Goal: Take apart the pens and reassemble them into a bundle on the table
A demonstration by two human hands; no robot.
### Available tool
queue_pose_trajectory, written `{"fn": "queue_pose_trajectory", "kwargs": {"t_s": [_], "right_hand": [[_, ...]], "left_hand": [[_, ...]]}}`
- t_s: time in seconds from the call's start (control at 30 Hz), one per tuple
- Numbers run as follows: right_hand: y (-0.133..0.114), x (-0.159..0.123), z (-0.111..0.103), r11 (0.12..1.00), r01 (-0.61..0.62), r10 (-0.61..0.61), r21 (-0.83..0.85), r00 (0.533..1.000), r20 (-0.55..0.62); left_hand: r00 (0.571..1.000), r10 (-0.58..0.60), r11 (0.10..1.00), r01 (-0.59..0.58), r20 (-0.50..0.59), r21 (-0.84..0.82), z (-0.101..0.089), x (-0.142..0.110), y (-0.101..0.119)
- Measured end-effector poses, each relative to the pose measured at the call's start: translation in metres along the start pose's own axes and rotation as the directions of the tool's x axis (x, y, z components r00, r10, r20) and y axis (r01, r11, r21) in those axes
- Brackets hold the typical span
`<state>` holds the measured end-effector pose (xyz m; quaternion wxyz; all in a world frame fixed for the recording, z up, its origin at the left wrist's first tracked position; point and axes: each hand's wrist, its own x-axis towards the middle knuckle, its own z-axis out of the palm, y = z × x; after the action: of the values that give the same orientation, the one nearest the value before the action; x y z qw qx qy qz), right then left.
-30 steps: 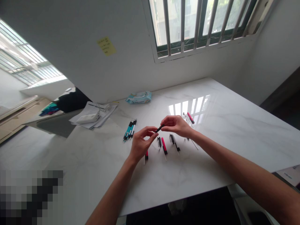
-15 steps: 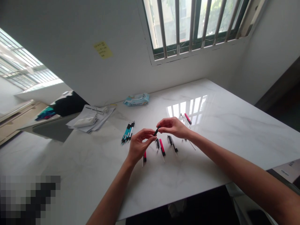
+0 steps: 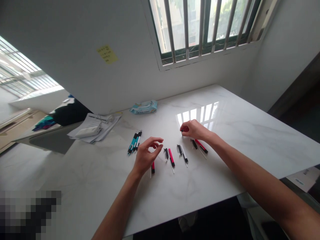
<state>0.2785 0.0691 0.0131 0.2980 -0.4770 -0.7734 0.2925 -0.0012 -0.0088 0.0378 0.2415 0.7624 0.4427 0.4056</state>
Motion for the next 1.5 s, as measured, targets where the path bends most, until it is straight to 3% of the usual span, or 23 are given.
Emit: {"fn": "queue_pose_trajectory", "kwargs": {"t_s": [0.33, 0.47, 0.6, 0.77, 0.93, 1.03, 1.13, 1.17, 1.23, 1.37, 1.5], "right_hand": [[0.006, 0.002, -0.003, 1.000, 0.001, -0.002, 0.026, 0.999, 0.035], [-0.007, 0.002, 0.004, 0.958, 0.034, -0.035, 0.285, 0.999, 0.000], [-0.031, -0.002, 0.021, 0.845, 0.032, -0.085, 0.533, 0.994, 0.074], [-0.046, -0.008, 0.032, 0.795, 0.000, -0.112, 0.607, 0.983, 0.147], [-0.046, -0.007, 0.033, 0.783, -0.018, -0.153, 0.621, 0.964, 0.220], [-0.035, -0.001, 0.025, 0.819, 0.023, -0.162, 0.573, 0.967, 0.194], [-0.008, 0.008, 0.008, 0.939, 0.115, -0.082, 0.325, 0.990, -0.114], [0.003, 0.011, 0.002, 0.974, 0.101, -0.050, 0.202, 0.969, -0.242], [0.025, 0.015, -0.010, 0.999, 0.020, -0.008, 0.032, 0.938, -0.348], [0.053, 0.017, -0.020, 0.988, -0.105, 0.060, -0.112, 0.934, -0.352], [0.055, 0.019, -0.018, 0.973, -0.189, 0.136, -0.130, 0.932, -0.336]], "left_hand": [[1.000, -0.013, 1.000, 0.013, 0.002, 0.003, 0.000, 0.000, 0.000], [0.999, -0.031, 0.999, 0.030, -0.013, -0.022, 0.000, 0.000, 0.000], [0.999, -0.035, 0.998, 0.034, -0.018, -0.053, 0.004, -0.001, 0.001], [0.997, -0.043, 0.996, 0.038, -0.065, -0.076, 0.008, -0.001, 0.000], [0.995, -0.102, 0.982, 0.100, -0.007, -0.159, 0.011, -0.001, -0.002], [0.992, -0.125, 0.979, 0.121, -0.019, -0.165, 0.012, -0.002, -0.003], [0.990, -0.127, 0.985, 0.120, -0.053, -0.121, 0.010, -0.002, -0.004], [0.991, -0.123, 0.988, 0.116, -0.061, -0.107, 0.010, -0.001, -0.004], [0.991, -0.106, 0.991, 0.100, -0.075, -0.086, 0.009, -0.001, -0.004], [0.995, -0.075, 0.995, 0.070, -0.072, -0.071, 0.010, -0.001, -0.003], [0.995, -0.075, 0.996, 0.072, -0.063, -0.057, 0.010, -0.002, -0.004]]}}
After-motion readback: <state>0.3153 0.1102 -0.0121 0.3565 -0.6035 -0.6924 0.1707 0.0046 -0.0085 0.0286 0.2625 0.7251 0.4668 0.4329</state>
